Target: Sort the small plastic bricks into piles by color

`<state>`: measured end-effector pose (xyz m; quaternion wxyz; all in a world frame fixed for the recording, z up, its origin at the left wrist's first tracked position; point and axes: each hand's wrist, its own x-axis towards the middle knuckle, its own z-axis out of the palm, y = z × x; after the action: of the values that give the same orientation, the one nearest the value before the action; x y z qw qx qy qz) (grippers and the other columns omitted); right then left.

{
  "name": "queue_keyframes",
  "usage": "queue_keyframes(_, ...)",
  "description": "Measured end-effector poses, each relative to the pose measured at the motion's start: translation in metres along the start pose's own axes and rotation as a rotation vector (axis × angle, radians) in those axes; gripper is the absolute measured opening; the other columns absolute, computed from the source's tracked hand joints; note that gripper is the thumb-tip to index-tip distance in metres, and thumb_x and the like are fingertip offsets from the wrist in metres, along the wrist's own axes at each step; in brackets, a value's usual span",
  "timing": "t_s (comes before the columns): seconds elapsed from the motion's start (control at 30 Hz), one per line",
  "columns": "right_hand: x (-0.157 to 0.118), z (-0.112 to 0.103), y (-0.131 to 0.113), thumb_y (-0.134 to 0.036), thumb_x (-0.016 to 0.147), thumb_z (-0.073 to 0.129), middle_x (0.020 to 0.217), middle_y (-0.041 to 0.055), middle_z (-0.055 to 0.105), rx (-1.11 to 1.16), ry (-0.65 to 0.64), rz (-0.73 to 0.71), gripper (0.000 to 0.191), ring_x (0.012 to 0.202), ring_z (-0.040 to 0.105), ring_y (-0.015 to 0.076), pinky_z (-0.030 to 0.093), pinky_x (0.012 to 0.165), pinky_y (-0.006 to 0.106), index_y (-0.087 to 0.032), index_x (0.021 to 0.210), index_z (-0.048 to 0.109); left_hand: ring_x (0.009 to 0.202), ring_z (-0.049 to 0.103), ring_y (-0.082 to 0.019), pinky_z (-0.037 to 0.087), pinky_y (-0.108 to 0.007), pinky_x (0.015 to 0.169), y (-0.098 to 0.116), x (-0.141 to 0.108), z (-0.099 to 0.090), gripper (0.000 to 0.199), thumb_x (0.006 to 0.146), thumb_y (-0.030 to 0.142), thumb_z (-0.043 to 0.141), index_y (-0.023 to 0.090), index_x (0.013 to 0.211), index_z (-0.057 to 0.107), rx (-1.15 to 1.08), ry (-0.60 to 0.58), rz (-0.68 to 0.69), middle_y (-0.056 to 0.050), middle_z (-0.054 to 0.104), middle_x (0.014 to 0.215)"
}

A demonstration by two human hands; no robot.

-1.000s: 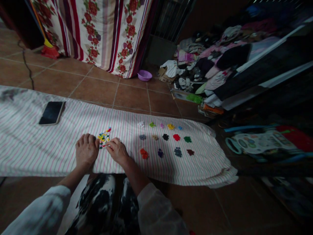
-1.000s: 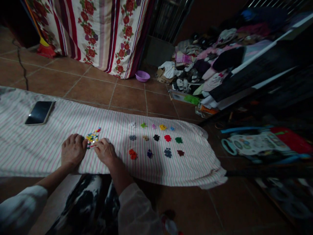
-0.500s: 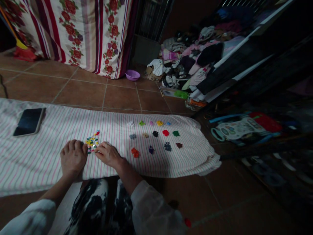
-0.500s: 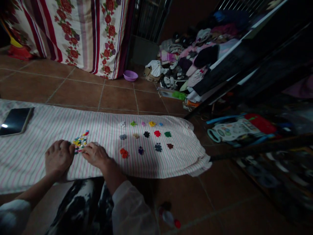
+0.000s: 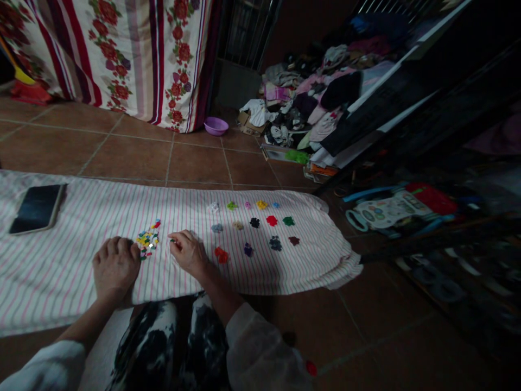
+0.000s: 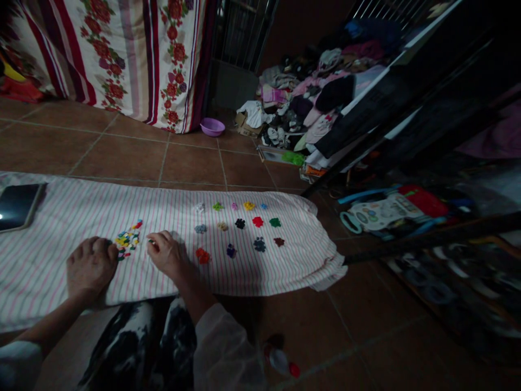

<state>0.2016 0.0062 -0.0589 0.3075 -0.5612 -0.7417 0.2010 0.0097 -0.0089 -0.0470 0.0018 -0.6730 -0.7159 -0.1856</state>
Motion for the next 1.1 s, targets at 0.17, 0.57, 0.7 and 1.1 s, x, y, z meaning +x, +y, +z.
queue_keyframes(0.17,0.0,-0.036,0.032,-0.016,0.092,0.054,0.099,0.0065,0.071,0.083,0.203,0.034,0.024,0.088,0.068,0.0146,0.056,0.083,0.026,-0.019,0.103,0.074,0.128,0.053,-0.047,0.045,-0.064,0.098,0.001,-0.001,-0.003,0.045,0.098,0.04,0.027,0.01,0.112,0.059,-0.019,-0.001,0.011,-0.031,0.059,0.127)
queue_keyframes(0.57,-0.04,-0.157,0.141,-0.037,0.088,0.052,0.096,0.0099,0.075,-0.029,0.616,0.268,0.03,0.086,0.068,0.0201,0.057,0.081,0.034,-0.021,0.097,0.076,0.127,0.054,-0.046,0.046,-0.066,0.095,-0.006,-0.001,0.008,0.044,0.095,0.04,0.029,0.015,0.114,0.06,-0.04,0.039,-0.004,-0.026,0.06,0.13)
queue_keyframes(0.7,-0.057,-0.193,0.187,-0.04,0.082,0.053,0.095,0.0108,0.075,-0.078,0.708,0.393,0.033,0.09,0.068,0.022,0.055,0.087,0.037,-0.019,0.093,0.076,0.131,0.051,-0.047,0.045,-0.064,0.099,-0.003,-0.001,0.005,0.046,0.097,0.039,0.027,0.011,0.114,0.059,-0.013,0.006,-0.013,-0.03,0.058,0.131)
queue_keyframes(1.1,-0.078,-0.267,0.272,-0.035,0.069,0.061,0.083,0.0149,0.074,-0.064,0.841,0.727,0.02,0.091,0.07,0.0306,0.053,0.097,0.051,-0.019,0.069,0.072,0.127,0.054,-0.042,0.046,-0.058,0.099,0.0,0.0,0.0,0.039,0.096,0.03,0.034,0.009,0.115,0.06,0.031,-0.022,-0.028,-0.026,0.06,0.129)
